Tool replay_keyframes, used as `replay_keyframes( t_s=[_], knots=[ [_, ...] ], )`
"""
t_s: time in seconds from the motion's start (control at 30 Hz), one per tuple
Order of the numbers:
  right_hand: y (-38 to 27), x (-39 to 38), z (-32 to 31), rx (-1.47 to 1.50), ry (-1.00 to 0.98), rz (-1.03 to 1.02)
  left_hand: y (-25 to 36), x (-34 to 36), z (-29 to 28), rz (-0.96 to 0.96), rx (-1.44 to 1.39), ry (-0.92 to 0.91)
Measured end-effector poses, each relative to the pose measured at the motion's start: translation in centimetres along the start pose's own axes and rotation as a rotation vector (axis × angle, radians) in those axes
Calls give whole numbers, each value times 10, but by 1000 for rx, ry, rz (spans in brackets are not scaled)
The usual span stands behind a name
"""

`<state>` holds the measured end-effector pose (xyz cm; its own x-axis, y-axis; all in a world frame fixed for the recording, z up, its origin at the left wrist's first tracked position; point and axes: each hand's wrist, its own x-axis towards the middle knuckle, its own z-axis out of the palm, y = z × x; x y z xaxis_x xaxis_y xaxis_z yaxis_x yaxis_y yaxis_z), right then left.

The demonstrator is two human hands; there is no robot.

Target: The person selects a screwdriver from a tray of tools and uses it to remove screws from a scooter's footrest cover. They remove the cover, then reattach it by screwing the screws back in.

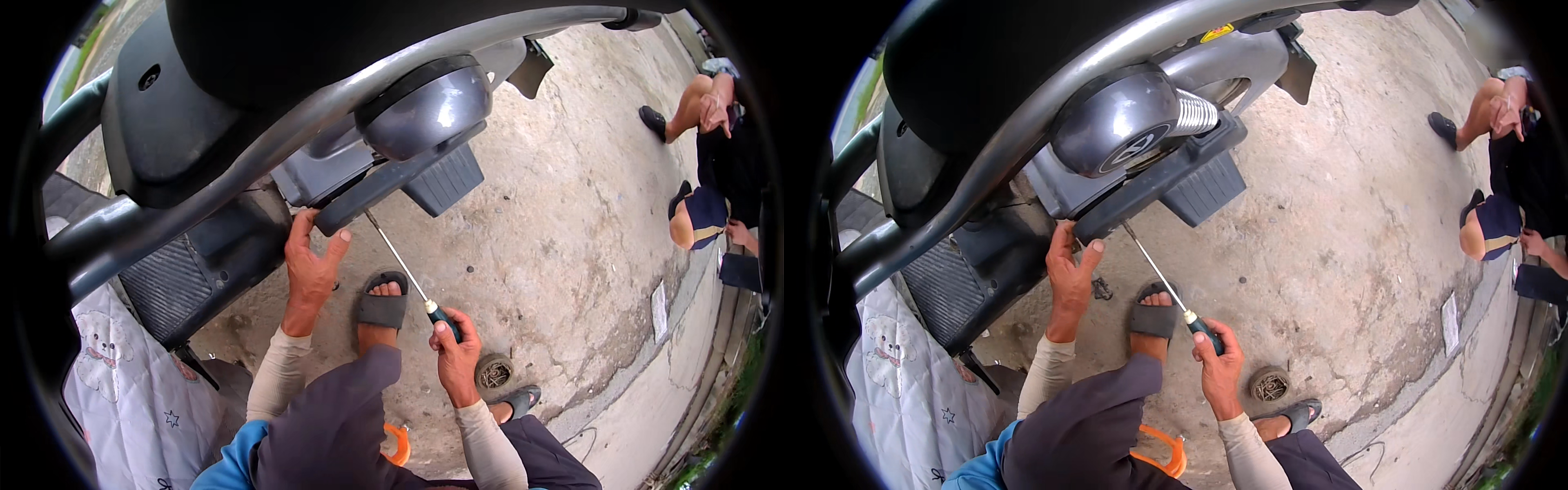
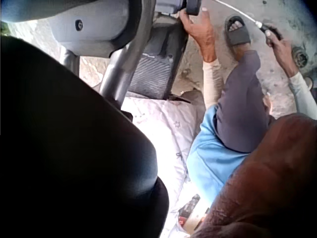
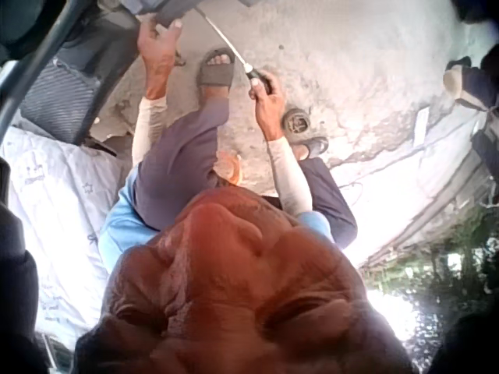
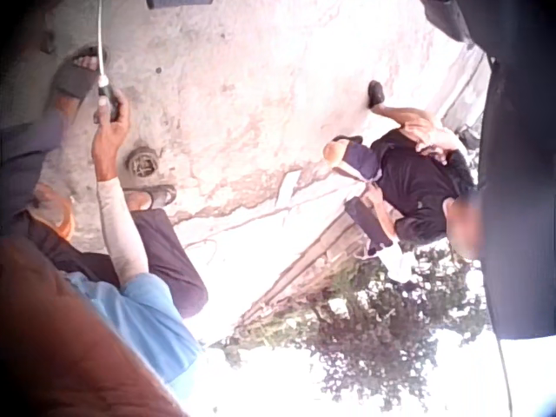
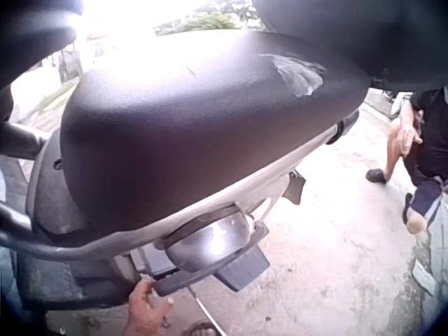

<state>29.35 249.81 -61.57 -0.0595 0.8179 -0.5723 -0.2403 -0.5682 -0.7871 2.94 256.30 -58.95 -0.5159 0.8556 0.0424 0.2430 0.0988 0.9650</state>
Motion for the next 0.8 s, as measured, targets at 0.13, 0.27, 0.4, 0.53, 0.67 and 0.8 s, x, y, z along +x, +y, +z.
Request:
replay_keyframes(
  t_s=[0.13,0.27,0.4,0.53,0.67,0.8],
  knots=[
    [-19,-1,-2,-58,8,-53,15,7,7,-6,31,2],
    [-34,-3,-3,-129,10,-65,12,10,-1,-149,84,-50],
    [-40,-11,0,-38,-28,-27,1,10,-5,-91,85,-53],
    [-27,-13,-1,-260,0,-217,-8,9,10,-56,-83,56],
    [-1,-13,3,-453,11,-451,-2,-3,18,16,-146,125],
    [-4,-15,6,-178,16,-168,46,-8,11,-255,99,19]
  ],
)
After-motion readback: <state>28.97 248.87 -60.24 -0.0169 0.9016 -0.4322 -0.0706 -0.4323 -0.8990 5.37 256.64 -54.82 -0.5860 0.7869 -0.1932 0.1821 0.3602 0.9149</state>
